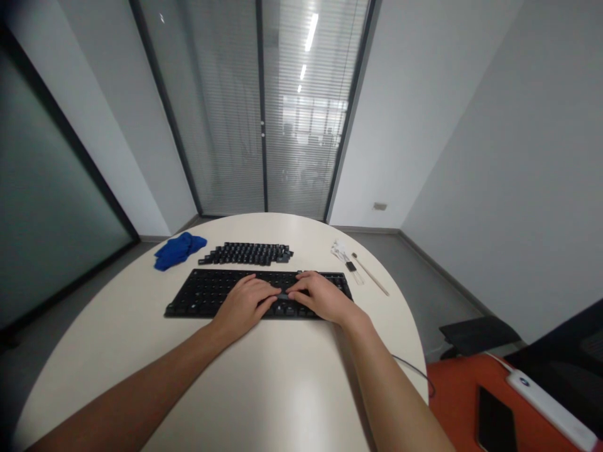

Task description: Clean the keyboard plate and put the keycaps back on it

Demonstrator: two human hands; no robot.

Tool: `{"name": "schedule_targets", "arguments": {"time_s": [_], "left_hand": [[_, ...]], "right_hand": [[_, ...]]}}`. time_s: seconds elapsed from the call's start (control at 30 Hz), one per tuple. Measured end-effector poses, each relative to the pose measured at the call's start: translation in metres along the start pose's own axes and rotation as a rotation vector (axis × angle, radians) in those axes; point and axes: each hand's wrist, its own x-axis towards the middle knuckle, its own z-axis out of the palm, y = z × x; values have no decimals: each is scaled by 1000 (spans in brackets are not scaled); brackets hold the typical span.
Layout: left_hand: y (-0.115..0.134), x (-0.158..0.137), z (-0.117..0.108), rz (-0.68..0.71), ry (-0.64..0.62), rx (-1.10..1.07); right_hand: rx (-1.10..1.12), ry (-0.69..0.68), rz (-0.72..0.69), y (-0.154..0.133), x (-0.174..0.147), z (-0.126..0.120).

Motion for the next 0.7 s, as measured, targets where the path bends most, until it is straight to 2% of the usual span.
{"name": "schedule_targets", "arguments": {"time_s": [0.7], "left_hand": [[-1,-1,-1,36,-3,-16]], "right_hand": [[-17,-10,3,0,0,0]]}}
